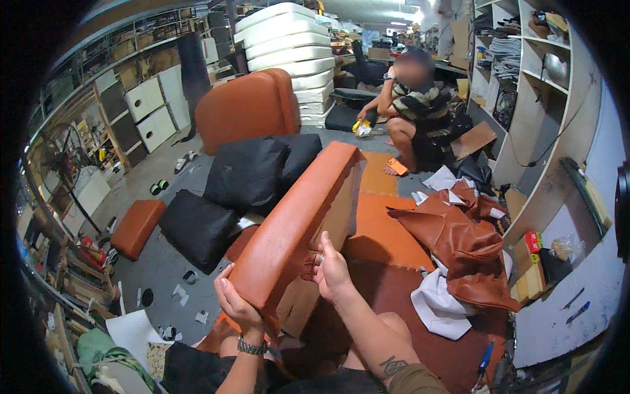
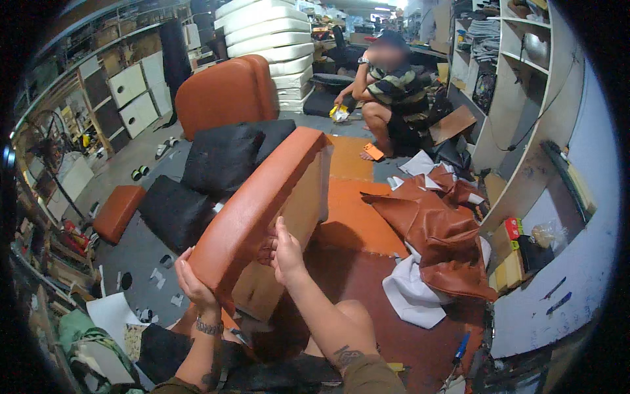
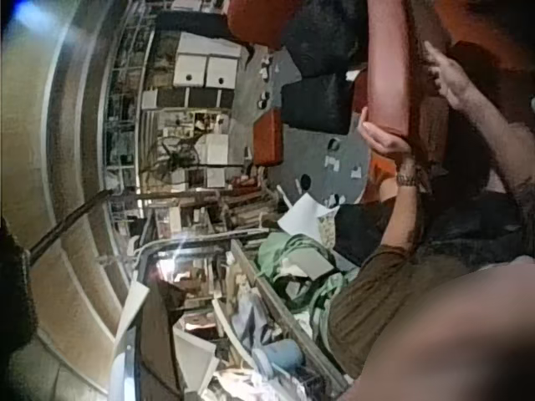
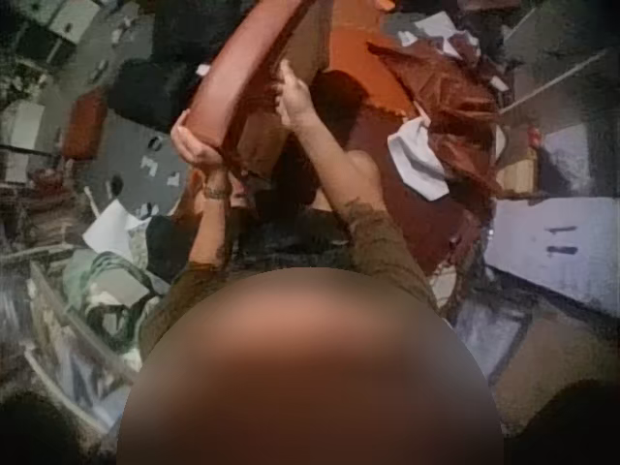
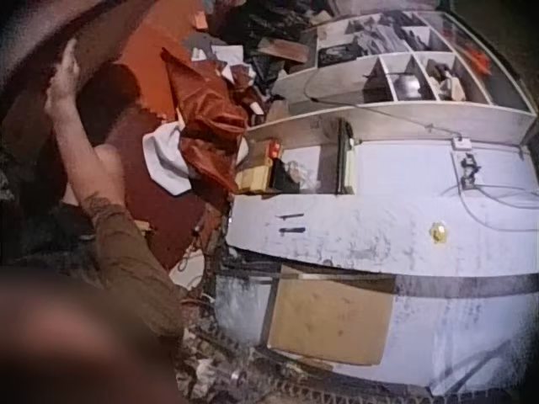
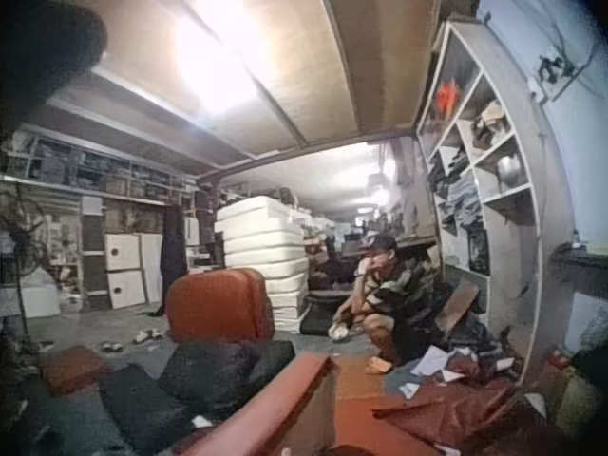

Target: The person wraps a rectangular foam cushion with a white protective layer and then covers it with brown leather. They smooth the leather over the foam and use a staple gun to secure the material to the wooden base, repeatedly adjusting the leather and firing staples along the edges.

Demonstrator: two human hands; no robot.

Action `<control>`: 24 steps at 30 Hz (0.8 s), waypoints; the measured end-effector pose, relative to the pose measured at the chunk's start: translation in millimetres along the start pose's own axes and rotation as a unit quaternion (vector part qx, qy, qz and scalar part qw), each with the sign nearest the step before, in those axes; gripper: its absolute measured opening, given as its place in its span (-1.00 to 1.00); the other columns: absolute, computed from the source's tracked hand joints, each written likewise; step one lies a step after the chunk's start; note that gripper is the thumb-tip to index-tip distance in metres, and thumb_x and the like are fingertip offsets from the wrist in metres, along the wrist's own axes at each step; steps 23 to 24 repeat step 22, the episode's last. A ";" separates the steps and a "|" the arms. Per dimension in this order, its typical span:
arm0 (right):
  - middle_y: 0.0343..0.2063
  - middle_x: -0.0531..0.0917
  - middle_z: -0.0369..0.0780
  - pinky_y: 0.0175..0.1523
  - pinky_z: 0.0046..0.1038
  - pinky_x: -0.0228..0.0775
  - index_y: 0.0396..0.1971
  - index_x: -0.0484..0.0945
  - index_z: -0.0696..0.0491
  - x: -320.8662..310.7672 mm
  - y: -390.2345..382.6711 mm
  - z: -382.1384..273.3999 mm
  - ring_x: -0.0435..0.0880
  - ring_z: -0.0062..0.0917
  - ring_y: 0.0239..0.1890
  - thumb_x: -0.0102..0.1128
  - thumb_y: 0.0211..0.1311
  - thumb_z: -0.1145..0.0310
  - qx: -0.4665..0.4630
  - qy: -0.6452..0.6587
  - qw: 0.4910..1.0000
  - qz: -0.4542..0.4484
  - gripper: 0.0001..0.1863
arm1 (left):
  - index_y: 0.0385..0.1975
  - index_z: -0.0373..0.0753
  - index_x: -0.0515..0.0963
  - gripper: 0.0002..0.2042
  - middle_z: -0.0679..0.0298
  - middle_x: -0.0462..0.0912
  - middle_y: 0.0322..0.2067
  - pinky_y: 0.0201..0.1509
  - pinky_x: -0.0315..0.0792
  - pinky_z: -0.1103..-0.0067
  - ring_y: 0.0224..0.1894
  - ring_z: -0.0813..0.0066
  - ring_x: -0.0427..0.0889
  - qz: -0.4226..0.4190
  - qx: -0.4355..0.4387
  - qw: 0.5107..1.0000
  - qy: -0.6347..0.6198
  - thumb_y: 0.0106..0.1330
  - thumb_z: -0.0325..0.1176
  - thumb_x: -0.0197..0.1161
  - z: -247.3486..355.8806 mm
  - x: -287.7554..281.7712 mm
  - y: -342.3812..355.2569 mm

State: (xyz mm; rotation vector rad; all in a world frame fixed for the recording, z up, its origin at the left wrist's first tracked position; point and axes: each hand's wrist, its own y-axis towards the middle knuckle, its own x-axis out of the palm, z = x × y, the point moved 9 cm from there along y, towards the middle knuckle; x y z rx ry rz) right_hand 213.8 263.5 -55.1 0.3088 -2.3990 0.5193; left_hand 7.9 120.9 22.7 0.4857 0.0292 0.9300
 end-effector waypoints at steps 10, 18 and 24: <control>-0.07 0.80 -0.28 -0.05 -0.41 0.64 0.00 0.71 0.04 -3.6 14.3 -14.7 0.78 -0.56 -0.12 0.27 0.54 -0.17 -0.045 -0.092 0.994 -0.029 -0.49 | 0.21 -0.39 0.54 -0.60 0.07 0.65 0.14 0.35 0.45 0.42 0.22 0.33 0.58 -0.186 -0.037 0.982 -0.011 0.74 -0.16 -0.01 -31.0 -62.5 -9.2; -0.18 0.80 -0.32 0.10 -0.49 0.50 -0.17 0.73 0.02 -9.2 15.3 -19.5 0.70 -0.67 -0.14 0.40 0.48 -0.10 -0.095 -0.022 0.992 -0.075 -0.57 | -0.14 -0.42 0.64 -0.61 -0.05 0.76 -0.26 -0.02 0.58 0.20 -0.19 -0.07 0.73 -0.537 -0.360 0.516 0.562 0.61 -0.12 0.20 -127.9 -360.3 -151.4; -0.29 0.72 -0.40 -0.06 -0.51 0.49 -0.26 0.69 -0.05 -8.4 14.8 -21.2 0.63 -0.71 -0.27 0.37 0.52 -0.07 -0.107 -0.053 0.989 -0.084 -0.63 | -0.13 -0.43 0.63 -0.61 -0.06 0.76 -0.25 -0.01 0.57 0.20 -0.18 -0.06 0.73 -0.431 -0.419 0.540 0.589 0.61 -0.12 0.20 -146.0 -393.8 -144.7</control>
